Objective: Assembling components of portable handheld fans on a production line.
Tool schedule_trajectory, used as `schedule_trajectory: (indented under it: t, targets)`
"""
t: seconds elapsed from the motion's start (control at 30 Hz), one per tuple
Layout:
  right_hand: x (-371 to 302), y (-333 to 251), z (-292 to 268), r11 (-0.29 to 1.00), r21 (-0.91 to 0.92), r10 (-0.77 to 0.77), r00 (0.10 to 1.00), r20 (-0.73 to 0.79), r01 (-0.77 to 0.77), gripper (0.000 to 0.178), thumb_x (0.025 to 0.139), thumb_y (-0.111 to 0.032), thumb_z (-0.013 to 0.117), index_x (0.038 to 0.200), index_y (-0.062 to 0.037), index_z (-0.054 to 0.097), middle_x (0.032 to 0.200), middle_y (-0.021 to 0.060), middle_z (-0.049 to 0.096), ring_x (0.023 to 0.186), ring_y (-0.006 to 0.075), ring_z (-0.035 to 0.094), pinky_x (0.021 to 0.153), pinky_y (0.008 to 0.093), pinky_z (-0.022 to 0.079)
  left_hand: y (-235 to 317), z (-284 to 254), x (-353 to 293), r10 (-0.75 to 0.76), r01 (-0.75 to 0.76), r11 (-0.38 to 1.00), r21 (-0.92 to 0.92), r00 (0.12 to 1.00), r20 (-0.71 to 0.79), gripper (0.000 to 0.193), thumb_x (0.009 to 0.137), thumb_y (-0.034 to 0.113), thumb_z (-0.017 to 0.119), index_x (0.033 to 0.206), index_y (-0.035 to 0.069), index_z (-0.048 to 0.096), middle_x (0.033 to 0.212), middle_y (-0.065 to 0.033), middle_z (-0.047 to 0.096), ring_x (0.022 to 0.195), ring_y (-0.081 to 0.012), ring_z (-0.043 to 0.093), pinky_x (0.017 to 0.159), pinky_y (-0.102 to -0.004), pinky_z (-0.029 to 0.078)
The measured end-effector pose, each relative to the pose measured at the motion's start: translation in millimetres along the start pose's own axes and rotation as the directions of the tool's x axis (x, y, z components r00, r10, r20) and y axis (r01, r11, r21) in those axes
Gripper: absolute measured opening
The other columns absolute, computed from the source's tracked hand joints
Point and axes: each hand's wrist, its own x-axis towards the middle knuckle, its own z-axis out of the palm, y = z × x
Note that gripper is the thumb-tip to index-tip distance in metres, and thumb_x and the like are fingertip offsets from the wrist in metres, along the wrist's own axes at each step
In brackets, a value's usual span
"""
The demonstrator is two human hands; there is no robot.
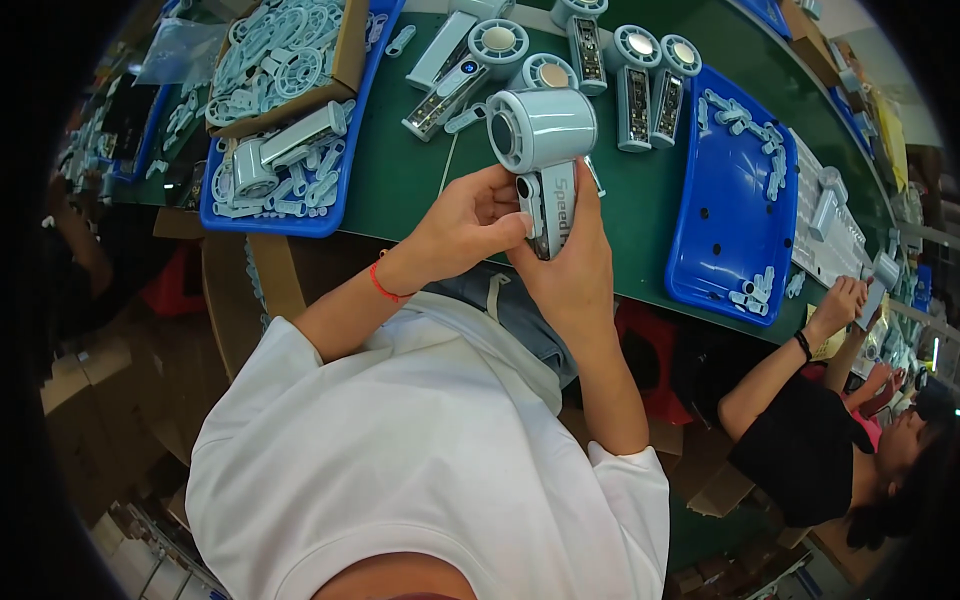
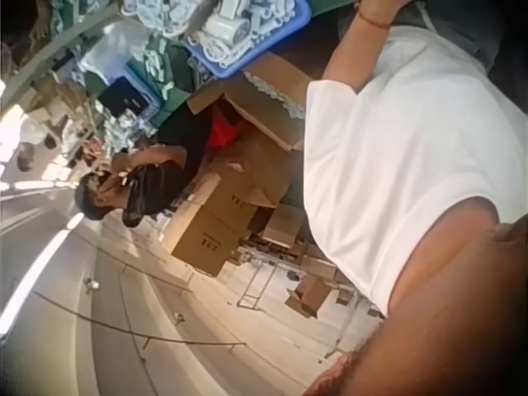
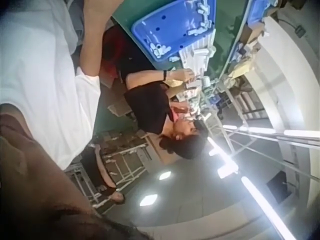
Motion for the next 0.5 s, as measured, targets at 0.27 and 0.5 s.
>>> schedule_trajectory:
  t: [0.27,0.5]
  targets:
    - [0.3,-5.2,2.4,0.988,0.118,0.092,0.991,0.095,-0.103,0.078,0.067,-0.008,0.071,0.133,0.0018,0.03,0.114,0.0171,0.052,0.1,0.0239,0.056,0.084,0.0323,0.044,-7.5,-5.7,0.5,0.018,0.01,0.991,0.134,0.979,-0.202,0.03,0.075,-0.001,0.045,0.103,-0.007,0.052,0.087,-0.013,0.062,0.079,-0.0128,0.06,0.07,-0.0278,0.05]
    - [7.9,14.9,-17.3,0.95,0.176,0.212,0.946,0.247,-0.258,0.07,0.067,-0.013,0.07,0.127,0.0015,0.037,0.112,0.0157,0.054,0.097,0.021,0.055,0.084,0.0296,0.043,12.1,-23.0,-29.6,0.34,-0.291,0.496,0.818,0.932,0.125,0.021,0.075,0.008,0.06,0.096,0.003,0.06,0.086,-0.0053,0.063,0.077,-0.0208,0.059,0.067,-0.0293,0.048]
